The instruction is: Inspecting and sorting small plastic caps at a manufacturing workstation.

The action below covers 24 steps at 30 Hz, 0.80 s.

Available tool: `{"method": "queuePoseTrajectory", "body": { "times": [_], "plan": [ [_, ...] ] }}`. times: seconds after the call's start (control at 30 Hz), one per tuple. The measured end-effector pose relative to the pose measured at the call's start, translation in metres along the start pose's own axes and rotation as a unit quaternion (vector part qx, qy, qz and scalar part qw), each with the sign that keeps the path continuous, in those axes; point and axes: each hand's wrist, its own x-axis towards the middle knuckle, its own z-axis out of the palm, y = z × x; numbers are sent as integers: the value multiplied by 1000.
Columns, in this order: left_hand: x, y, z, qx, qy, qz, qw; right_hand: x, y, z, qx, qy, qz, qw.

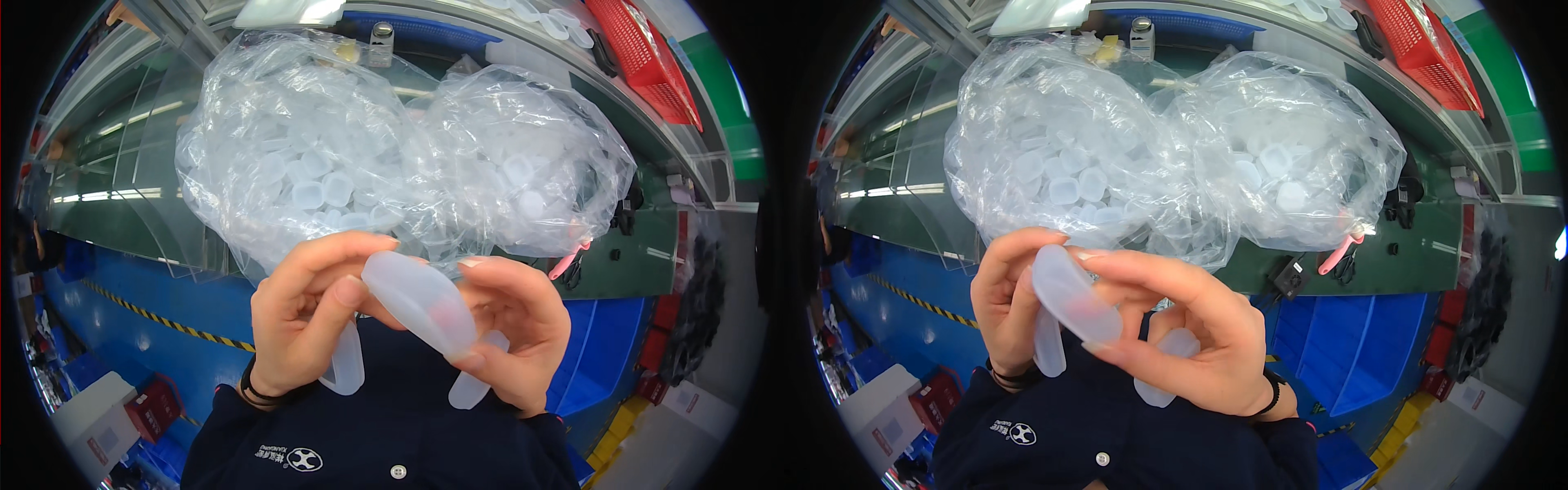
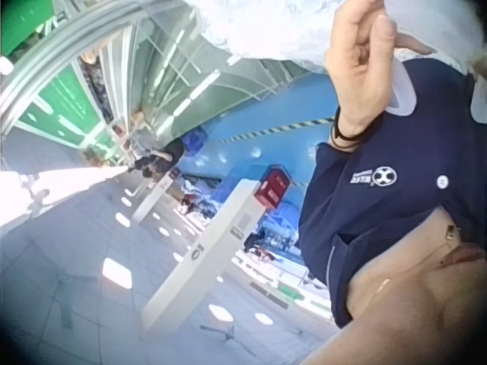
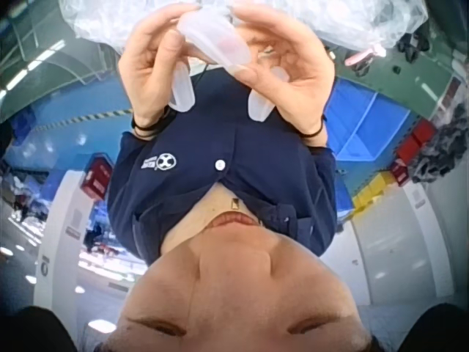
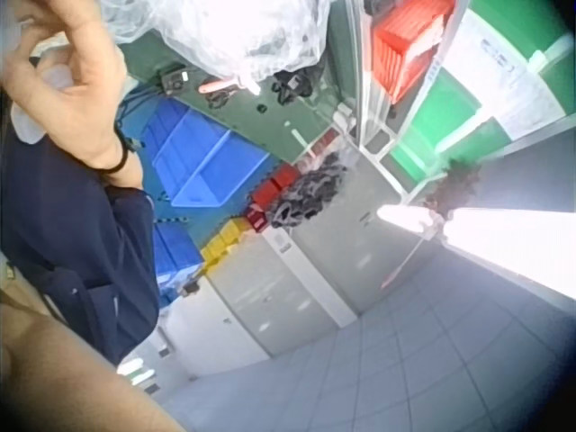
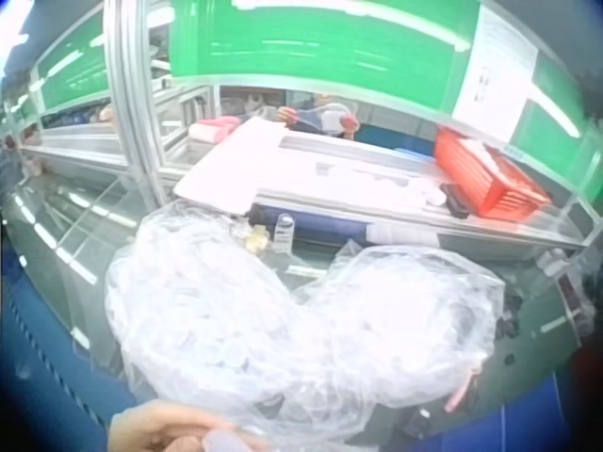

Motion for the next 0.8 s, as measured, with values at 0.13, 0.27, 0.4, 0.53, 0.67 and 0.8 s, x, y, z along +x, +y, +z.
{"method": "queuePoseTrajectory", "body": {
  "times": [0.13,0.27,0.4,0.53,0.67,0.8],
  "plan": [
    [9,-5,-2,35,78,-110,990,-2,12,-14,-51,126,31,990],
    [5,-23,-19,108,69,-108,986,-11,29,-62,-197,283,43,938],
    [5,-19,-19,67,30,-128,989,-10,19,-73,-195,297,-13,935],
    [15,1,12,162,-1,-36,986,-11,-11,-31,-89,122,-11,989],
    [22,3,17,186,-77,146,968,-6,-29,-13,-79,1,40,996],
    [16,-1,16,141,-63,138,978,-4,-26,-13,-38,-68,25,997]
  ]
}}
